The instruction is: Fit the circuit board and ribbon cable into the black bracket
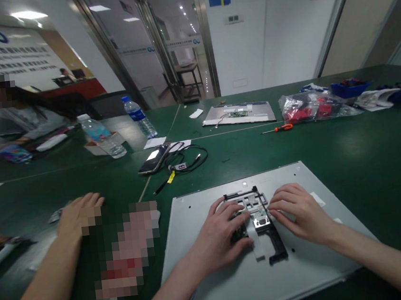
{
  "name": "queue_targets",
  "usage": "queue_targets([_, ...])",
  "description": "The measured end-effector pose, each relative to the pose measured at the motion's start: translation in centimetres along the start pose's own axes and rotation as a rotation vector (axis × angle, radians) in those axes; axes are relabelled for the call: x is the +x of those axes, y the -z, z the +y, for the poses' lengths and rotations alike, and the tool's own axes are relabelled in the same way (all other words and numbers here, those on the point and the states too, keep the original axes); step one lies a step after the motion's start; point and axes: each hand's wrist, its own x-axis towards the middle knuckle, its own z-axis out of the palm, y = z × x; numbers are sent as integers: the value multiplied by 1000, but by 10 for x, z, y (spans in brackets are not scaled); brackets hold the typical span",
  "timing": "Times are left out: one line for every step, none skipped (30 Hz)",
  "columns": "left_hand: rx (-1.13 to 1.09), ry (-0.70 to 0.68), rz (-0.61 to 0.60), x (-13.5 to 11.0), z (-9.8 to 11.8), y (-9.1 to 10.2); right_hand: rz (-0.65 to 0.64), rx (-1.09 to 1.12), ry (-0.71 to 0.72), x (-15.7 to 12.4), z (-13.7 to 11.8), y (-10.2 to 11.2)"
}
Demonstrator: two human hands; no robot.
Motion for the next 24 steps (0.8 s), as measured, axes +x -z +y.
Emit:
queue_targets([-2,-3,9,0,0,0,-2,1,2,0,0,0])
queue_targets([-4,-6,17,1,1,0,-4,5,7,1,-1,0])
queue_targets([-5,-10,26,1,1,0,-5,12,13,1,-2,1])
queue_targets([-7,-13,34,1,1,0,-9,20,19,1,-3,1])
queue_targets([-8,-16,42,1,1,0,-17,29,27,2,-5,1])
queue_targets([-8,-20,50,2,1,0,-26,37,36,2,-7,1])
queue_targets([-7,-24,61,2,1,0,-36,45,47,1,-9,1])
queue_targets([-4,-28,76,2,1,0,-51,53,59,1,-11,0])
queue_targets([1,-29,92,2,1,0,-71,61,72,0,-14,0])
queue_targets([6,-30,107,2,1,0,-98,67,85,-1,-16,-1])
queue_targets([13,-30,120,2,0,0,-129,71,99,-3,-19,-2])
queue_targets([20,-29,133,1,0,-1,-161,73,111,-4,-21,-3])
queue_targets([26,-27,143,1,0,-1,-197,74,122,-5,-24,-4])
queue_targets([30,-27,151,1,-1,-2,-232,73,132,-5,-26,-4])
queue_targets([33,-27,156,1,-1,-3,-265,73,141,-6,-27,-4])
queue_targets([37,-28,158,1,-2,-4,-293,72,147,-5,-28,-5])
queue_targets([40,-30,156,1,-2,-4,-318,71,149,-5,-29,-5])
queue_targets([45,-32,149,0,-2,-5,-338,70,148,-4,-30,-5])
queue_targets([52,-35,139,0,-3,-5,-351,70,145,-4,-30,-5])
queue_targets([58,-36,128,1,-3,-5,-359,69,141,-3,-29,-5])
queue_targets([62,-35,115,1,-3,-5,-364,67,137,-3,-29,-5])
queue_targets([63,-31,102,1,-2,-4,-366,64,134,-2,-29,-6])
queue_targets([62,-28,90,2,-2,-4,-368,62,134,-2,-29,-6])
queue_targets([58,-25,78,2,-2,-4,-371,60,134,-2,-28,-6])
